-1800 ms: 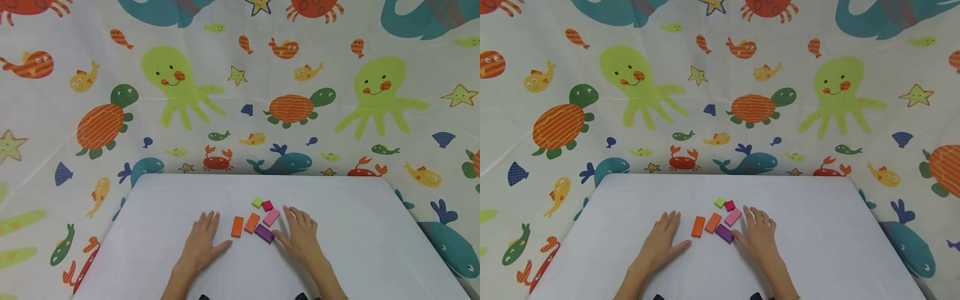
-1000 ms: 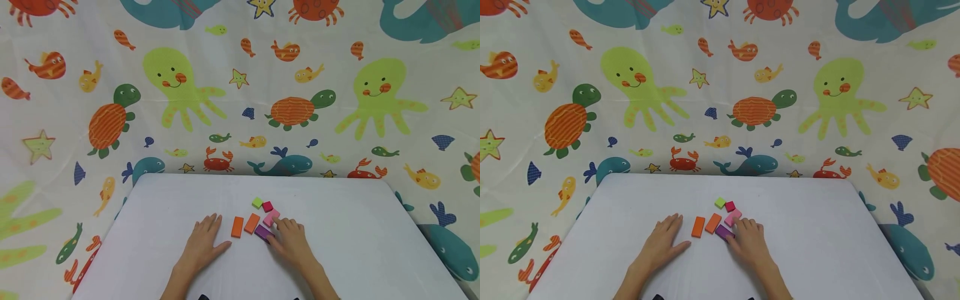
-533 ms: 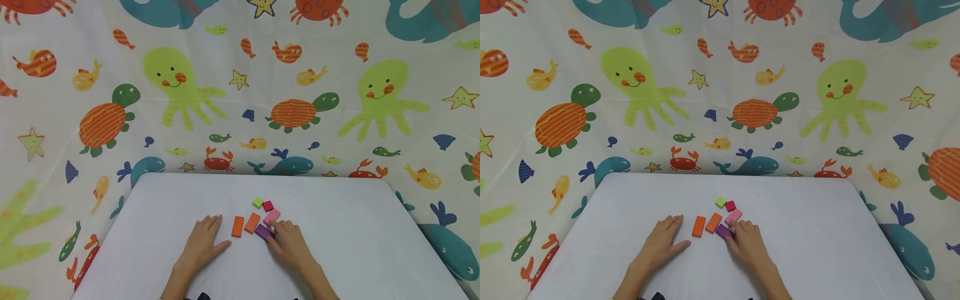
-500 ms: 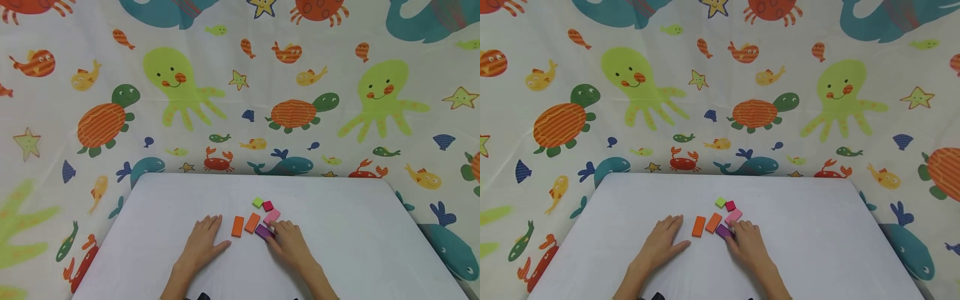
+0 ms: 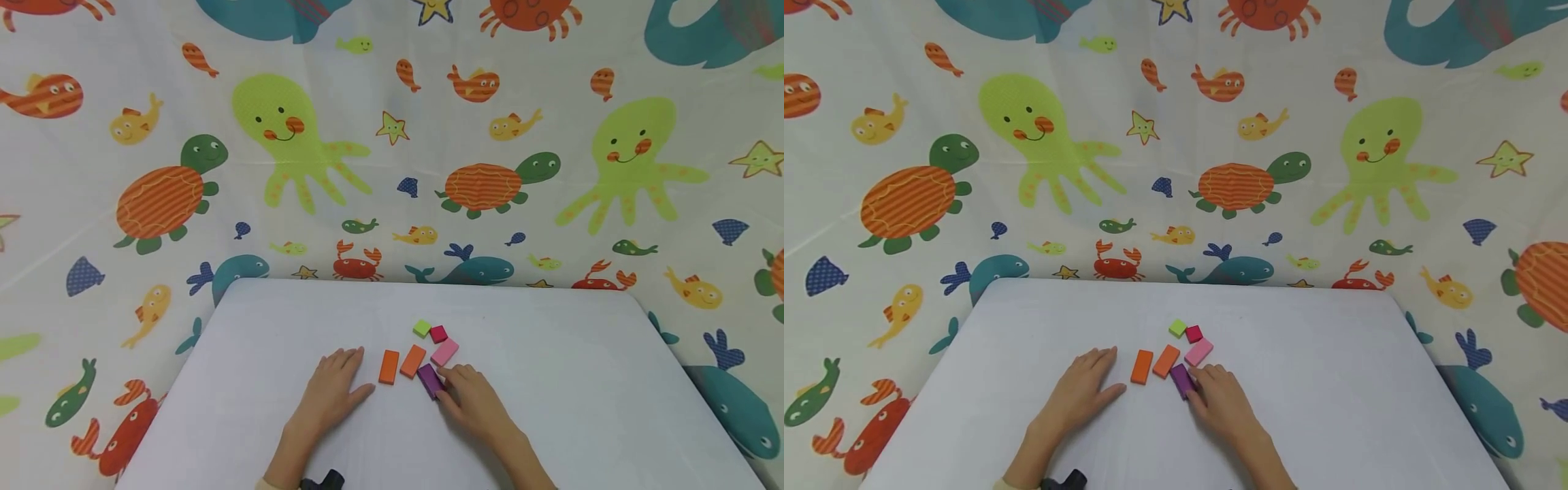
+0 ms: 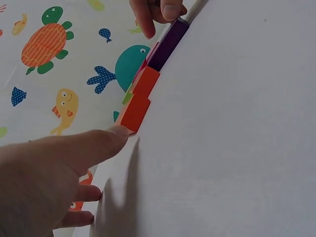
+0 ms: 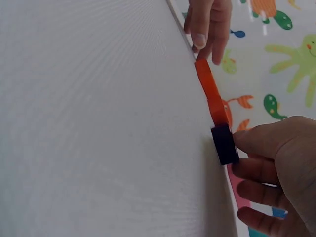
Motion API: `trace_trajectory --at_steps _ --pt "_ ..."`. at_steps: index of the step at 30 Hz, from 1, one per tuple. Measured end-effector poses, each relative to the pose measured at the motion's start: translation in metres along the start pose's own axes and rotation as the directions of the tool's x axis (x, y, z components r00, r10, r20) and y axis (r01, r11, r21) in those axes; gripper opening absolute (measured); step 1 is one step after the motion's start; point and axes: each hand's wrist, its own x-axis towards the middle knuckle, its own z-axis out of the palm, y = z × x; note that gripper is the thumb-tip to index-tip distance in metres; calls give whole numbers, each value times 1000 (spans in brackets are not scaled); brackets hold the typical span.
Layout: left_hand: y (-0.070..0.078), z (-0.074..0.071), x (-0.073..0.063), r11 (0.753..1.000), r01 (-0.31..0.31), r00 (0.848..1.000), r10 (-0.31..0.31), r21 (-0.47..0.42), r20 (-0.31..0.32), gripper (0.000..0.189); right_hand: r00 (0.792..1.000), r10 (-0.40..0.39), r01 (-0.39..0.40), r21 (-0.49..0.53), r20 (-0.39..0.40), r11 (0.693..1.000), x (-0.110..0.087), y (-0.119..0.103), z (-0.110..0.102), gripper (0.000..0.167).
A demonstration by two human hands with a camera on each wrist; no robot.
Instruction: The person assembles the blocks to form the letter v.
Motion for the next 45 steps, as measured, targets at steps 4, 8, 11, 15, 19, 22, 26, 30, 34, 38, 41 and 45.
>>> trace_trajectory --at_steps 4,8,11,15,19,22,26,30,34,38,41,45 --pt "0 -2 0 1000 21 1000 -21 -20 2 73 1000 -24 23 11 16 1000 -3 -2 1 40" --pt "1 -4 -1 1000 20 1000 -20 -24 -9 72 999 -36 35 21 26 999 -7 -6 2 41" --pt "1 -6 0 1000 20 1000 -21 -13 -15 72 999 -45 44 29 25 999 -10 -9 2 40" --pt "1 -9 0 1000 23 1000 -23 1 -13 72 998 -39 37 47 38 998 -14 -14 4 38" --pt "2 -8 1 1000 8 1000 -8 -21 -2 70 997 -22 17 64 79 998 -14 -14 3 38" --pt "2 -8 2 997 0 1000 2 -74 19 70 994 -12 3 76 110 997 -14 -14 1 40" --pt "4 -7 2 991 5 998 3 -134 56 71 991 -7 -6 92 131 996 -13 -15 -1 43" --pt "5 -6 3 988 10 995 6 -151 101 72 989 10 -28 118 145 993 -12 -15 -3 48" --pt "5 -7 8 985 8 989 18 -172 147 72 978 62 -94 159 197 983 -8 -13 -1 54" --pt "6 -7 13 981 -20 986 51 -193 157 71 952 118 -183 218 281 959 -3 -12 -1 62" --pt "7 -6 16 978 -39 984 73 -207 162 70 929 146 -238 247 340 939 0 -12 -1 67" --pt "6 -6 21 973 -36 980 79 -226 184 70 918 152 -260 268 366 928 4 -11 0 70"
